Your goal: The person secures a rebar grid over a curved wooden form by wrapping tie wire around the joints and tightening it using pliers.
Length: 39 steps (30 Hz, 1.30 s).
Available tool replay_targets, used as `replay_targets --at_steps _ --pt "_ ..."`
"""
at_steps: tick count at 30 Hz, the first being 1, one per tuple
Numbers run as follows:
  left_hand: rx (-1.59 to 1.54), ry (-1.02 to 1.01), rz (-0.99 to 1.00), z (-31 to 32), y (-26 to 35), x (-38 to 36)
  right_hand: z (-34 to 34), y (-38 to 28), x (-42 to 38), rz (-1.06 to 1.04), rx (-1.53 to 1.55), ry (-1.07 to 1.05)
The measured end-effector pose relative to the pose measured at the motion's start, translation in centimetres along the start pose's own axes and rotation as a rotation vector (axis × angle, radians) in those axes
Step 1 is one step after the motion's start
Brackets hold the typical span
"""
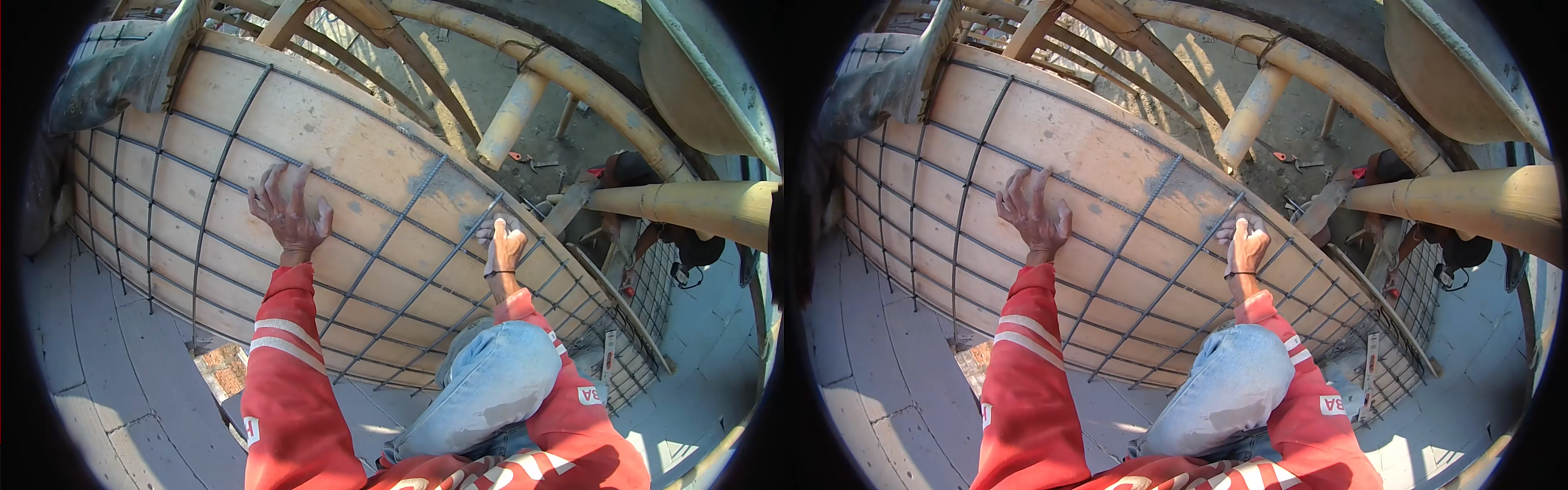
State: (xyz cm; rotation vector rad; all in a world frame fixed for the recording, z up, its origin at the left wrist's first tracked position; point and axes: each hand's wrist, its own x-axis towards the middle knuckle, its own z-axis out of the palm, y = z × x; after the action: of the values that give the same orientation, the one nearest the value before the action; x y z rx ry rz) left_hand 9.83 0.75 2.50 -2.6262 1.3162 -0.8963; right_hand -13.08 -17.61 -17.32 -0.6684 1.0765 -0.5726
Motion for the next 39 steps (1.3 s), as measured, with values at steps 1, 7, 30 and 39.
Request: replay_targets --at_steps 1,7,30,39 --pt "0.003 0.002 0.009 -0.1 0.0 -0.1 0.1 -0.2 0.3 0.008 -0.002 0.002" --pt "-0.017 0.025 0.022 0.0 0.2 0.0 0.4 -0.3 -0.2 -0.044 -0.121 0.031" --pt "-0.030 0.029 0.009 0.2 0.1 -0.1 -0.4 -0.7 0.9 0.286 0.371 0.031" --pt "-0.005 0.023 0.030 0.2 0.0 -0.3 0.4 -0.7 0.3 -0.137 -0.029 0.065"
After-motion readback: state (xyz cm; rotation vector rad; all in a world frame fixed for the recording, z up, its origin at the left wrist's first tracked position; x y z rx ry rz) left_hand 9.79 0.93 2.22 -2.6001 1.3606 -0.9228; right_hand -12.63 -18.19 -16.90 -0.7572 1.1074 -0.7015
